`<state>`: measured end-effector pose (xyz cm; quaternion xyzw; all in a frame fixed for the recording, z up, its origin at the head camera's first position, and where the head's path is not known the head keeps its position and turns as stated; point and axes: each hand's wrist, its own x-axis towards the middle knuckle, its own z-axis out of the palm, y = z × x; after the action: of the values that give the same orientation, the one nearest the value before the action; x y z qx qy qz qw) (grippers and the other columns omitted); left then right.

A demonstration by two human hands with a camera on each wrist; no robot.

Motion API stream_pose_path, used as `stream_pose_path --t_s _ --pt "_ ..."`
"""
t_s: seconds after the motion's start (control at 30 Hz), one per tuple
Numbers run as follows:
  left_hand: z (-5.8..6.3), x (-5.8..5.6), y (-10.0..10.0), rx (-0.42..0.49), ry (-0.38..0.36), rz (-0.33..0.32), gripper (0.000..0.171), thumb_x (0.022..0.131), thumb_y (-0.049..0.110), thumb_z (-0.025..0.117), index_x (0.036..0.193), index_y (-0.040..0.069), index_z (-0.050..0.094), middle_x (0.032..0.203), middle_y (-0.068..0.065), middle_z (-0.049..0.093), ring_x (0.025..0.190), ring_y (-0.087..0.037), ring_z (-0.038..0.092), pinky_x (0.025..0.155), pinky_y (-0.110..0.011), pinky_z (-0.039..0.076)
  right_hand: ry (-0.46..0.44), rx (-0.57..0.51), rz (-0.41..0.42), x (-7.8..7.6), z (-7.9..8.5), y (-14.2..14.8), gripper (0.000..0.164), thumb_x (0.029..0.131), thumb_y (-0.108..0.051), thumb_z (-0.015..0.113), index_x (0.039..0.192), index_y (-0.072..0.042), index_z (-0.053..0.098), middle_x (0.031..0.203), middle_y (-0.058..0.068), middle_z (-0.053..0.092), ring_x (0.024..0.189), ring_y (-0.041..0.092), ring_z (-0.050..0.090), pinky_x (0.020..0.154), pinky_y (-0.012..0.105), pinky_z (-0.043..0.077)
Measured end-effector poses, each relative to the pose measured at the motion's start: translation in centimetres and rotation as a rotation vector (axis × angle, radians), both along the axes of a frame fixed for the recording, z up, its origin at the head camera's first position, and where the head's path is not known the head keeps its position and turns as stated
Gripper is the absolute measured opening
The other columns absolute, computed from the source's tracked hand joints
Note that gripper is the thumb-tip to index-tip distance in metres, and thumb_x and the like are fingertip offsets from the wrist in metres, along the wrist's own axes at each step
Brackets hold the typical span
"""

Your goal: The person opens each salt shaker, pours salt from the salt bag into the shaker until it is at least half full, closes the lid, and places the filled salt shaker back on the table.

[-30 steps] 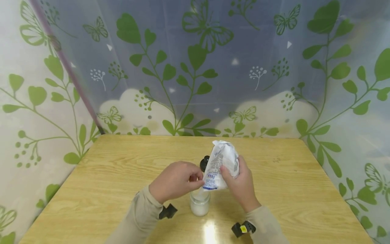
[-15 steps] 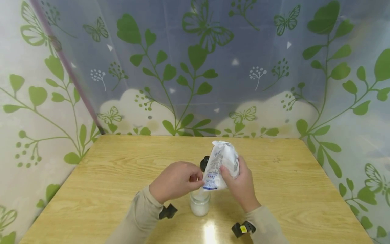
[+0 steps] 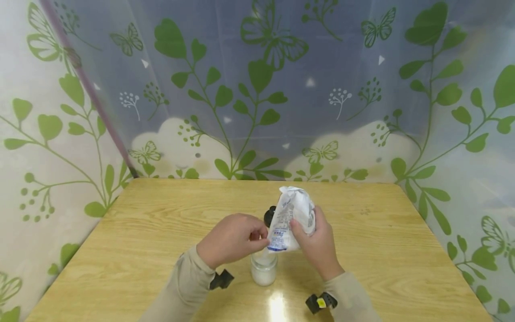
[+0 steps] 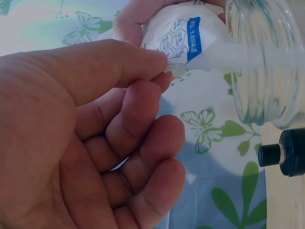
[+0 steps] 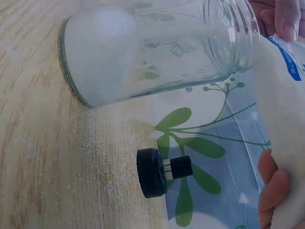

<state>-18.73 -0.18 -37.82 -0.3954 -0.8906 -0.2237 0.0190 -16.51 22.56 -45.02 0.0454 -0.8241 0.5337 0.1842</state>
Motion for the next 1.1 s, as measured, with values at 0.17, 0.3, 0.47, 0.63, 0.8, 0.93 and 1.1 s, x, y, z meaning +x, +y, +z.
stream_pose_path --t_s 0.17,0.3,0.47,0.63,0.8,0.93,1.1 --pt "-0.03 -0.02 0.01 -0.002 0.011 -0.002 0.013 0.095 0.024 0.074 0.082 0.02 0.074 0.069 0.015 0.061 0.058 0.0 0.051 0.058 -0.018 0.043 -0.001 0.002 -0.002 0.01 0.01 -0.02 0.047 0.102 -0.017 0.065 0.142 0.0 0.045 0.123 0.02 0.064 0.102 0.034 0.068 0.074 0.032 0.062" --pt "-0.07 -0.03 0.01 -0.006 0.009 -0.002 0.013 0.095 0.024 0.074 0.083 0.02 0.074 0.069 0.015 0.061 0.058 0.0 0.051 0.058 -0.018 0.043 0.003 0.003 -0.002 -0.03 -0.05 -0.02 0.047 0.102 -0.016 0.065 0.141 0.0 0.045 0.123 0.021 0.064 0.102 0.035 0.068 0.074 0.032 0.062" --pt "-0.08 0.0 0.02 -0.007 0.01 -0.002 0.013 0.095 0.024 0.074 0.083 0.02 0.074 0.069 0.015 0.061 0.059 0.0 0.05 0.058 -0.018 0.043 0.005 -0.002 -0.003 -0.08 -0.12 -0.02 0.047 0.101 -0.016 0.065 0.141 0.0 0.046 0.122 0.02 0.064 0.1 0.031 0.068 0.073 0.028 0.06" --pt "-0.08 0.02 0.01 -0.004 0.012 -0.001 0.013 0.095 0.024 0.074 0.083 0.02 0.074 0.07 0.015 0.061 0.059 0.0 0.051 0.059 -0.018 0.043 0.002 -0.003 -0.002 -0.09 -0.09 -0.02 0.047 0.101 -0.016 0.066 0.141 0.0 0.046 0.121 0.019 0.065 0.095 0.02 0.066 0.071 0.024 0.059" --pt "-0.11 0.02 0.0 -0.004 0.014 0.002 0.013 0.095 0.023 0.074 0.082 0.021 0.073 0.07 0.016 0.061 0.059 0.001 0.051 0.059 -0.018 0.043 -0.003 -0.007 0.001 -0.04 -0.01 -0.03 0.047 0.101 -0.016 0.065 0.141 -0.001 0.046 0.121 0.019 0.065 0.095 0.019 0.066 0.071 0.024 0.059" --pt "-0.12 0.01 0.0 -0.002 0.009 0.002 0.013 0.095 0.023 0.074 0.083 0.02 0.073 0.069 0.016 0.061 0.059 0.0 0.051 0.058 -0.018 0.043 0.001 -0.004 0.0 -0.05 -0.01 -0.04 0.047 0.102 -0.016 0.065 0.141 -0.001 0.046 0.122 0.019 0.064 0.098 0.026 0.067 0.072 0.026 0.059" --pt "-0.12 -0.01 -0.02 -0.001 0.008 0.0 0.012 0.095 0.023 0.074 0.083 0.02 0.073 0.069 0.015 0.06 0.059 0.0 0.05 0.058 -0.018 0.043 0.004 -0.002 0.001 -0.07 -0.09 -0.02 0.047 0.102 -0.016 0.065 0.141 -0.001 0.046 0.123 0.02 0.064 0.1 0.031 0.067 0.072 0.029 0.061"
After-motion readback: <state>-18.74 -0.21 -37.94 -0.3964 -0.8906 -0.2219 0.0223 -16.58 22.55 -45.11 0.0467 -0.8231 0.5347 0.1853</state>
